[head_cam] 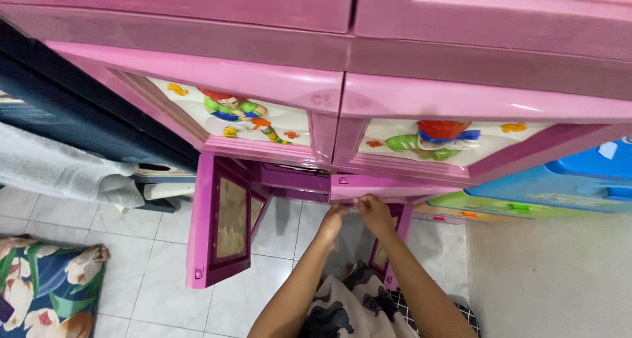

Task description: The person repeatedly opens and closes the doors of a pink plastic cabinet and a blue metal cabinet. They use both hands to pull the doors open and push them shut, moving between the two storage units multiple times.

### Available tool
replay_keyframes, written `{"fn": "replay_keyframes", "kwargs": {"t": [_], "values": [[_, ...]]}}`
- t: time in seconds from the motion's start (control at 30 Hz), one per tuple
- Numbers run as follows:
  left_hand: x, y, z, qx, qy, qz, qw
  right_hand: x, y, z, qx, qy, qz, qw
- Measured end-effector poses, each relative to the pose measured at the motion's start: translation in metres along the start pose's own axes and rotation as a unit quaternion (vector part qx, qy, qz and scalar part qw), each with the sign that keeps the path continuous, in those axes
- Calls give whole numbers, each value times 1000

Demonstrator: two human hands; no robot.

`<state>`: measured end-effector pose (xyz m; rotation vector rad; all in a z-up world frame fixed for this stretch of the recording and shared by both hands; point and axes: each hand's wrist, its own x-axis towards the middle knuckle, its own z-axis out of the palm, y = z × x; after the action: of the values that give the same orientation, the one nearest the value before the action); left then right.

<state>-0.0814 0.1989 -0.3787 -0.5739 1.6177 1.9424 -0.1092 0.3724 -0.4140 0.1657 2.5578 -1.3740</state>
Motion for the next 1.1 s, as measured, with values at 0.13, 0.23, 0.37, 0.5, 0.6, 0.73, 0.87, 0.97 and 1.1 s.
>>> {"fn": "replay_keyframes", "kwargs": {"t": [0.13,0.23,0.37,0.5,0.6,0.73,0.87,0.97,1.1], "values": [[36,4,7,-114,12,20,993,19,-19,3,-55,79,-41,994],[63,-2,7,-113,-6,25,993,26,-26,3,-76,113,-54,989],[97,-7,-3,-86,-11,43,995,36,-32,1,-67,98,-56,991],[114,8,-23,37,-72,-6,997,43,-37,-2,-112,90,-26,989],[97,17,-48,220,-66,117,966,40,-33,-2,-128,97,-35,986],[26,25,-115,384,236,62,890,27,-30,22,-215,1,-36,976],[-62,30,-209,459,576,180,652,0,-45,94,-339,-220,18,915],[-109,23,-255,474,660,129,569,-32,-66,136,-295,-298,-60,906],[-123,7,-292,322,500,-23,804,-51,-114,161,-271,-386,-82,878]]}}
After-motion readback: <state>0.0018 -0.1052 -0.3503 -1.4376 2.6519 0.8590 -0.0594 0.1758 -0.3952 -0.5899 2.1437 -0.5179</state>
